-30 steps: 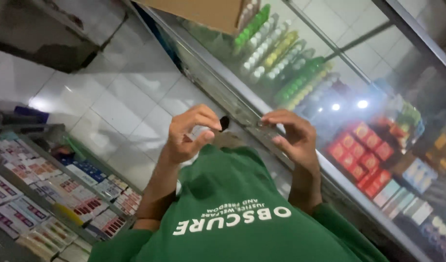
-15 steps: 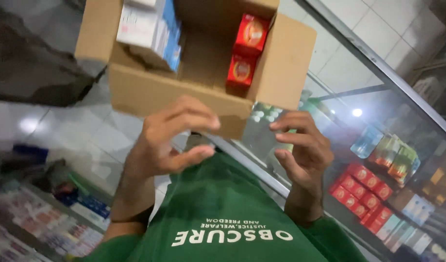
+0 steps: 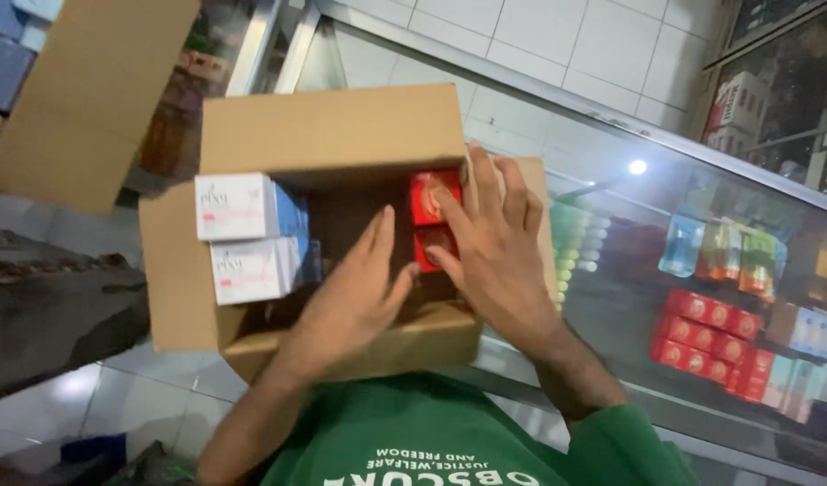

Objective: Arrange cosmetic product boxes from a shipping carton onto a glass display shelf.

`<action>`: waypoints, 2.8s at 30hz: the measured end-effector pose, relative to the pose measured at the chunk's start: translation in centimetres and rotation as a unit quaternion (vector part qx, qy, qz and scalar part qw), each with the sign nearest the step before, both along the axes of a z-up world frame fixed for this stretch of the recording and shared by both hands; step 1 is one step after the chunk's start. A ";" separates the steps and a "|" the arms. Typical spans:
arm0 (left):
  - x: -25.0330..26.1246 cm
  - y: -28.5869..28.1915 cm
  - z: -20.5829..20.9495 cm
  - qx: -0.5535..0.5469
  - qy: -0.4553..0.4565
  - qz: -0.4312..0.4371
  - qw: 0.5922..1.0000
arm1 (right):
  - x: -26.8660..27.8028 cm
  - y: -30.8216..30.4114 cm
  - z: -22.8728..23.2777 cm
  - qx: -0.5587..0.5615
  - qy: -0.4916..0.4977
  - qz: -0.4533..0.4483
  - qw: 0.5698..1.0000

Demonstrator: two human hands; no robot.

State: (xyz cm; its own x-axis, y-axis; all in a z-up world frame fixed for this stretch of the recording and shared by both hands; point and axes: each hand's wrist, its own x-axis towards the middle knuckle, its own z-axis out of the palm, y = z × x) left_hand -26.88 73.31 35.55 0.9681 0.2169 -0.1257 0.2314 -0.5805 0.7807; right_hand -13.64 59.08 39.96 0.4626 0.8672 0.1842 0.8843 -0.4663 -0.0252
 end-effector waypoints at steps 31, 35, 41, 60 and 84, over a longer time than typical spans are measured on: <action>-2.4 -0.3 6.5 -0.107 -0.202 0.034 0.973 | -6.4 -2.2 6.4 0.145 -0.036 -0.023 0.988; -3.5 -2.4 9.0 -0.164 -0.224 -0.019 0.961 | -9.0 -5.5 7.5 0.183 -0.047 -0.047 0.981; -4.0 -5.2 7.4 -0.323 -0.211 -0.100 0.917 | -10.9 -9.3 7.3 0.227 -0.055 -0.065 0.970; -6.4 -39.4 2.6 -0.477 -0.019 -0.339 0.811 | -22.6 -48.4 0.3 0.401 0.112 -0.215 0.883; 8.2 -66.8 -34.9 -0.408 -0.055 0.225 0.883 | -8.2 -74.2 -30.5 0.220 0.237 -0.425 0.846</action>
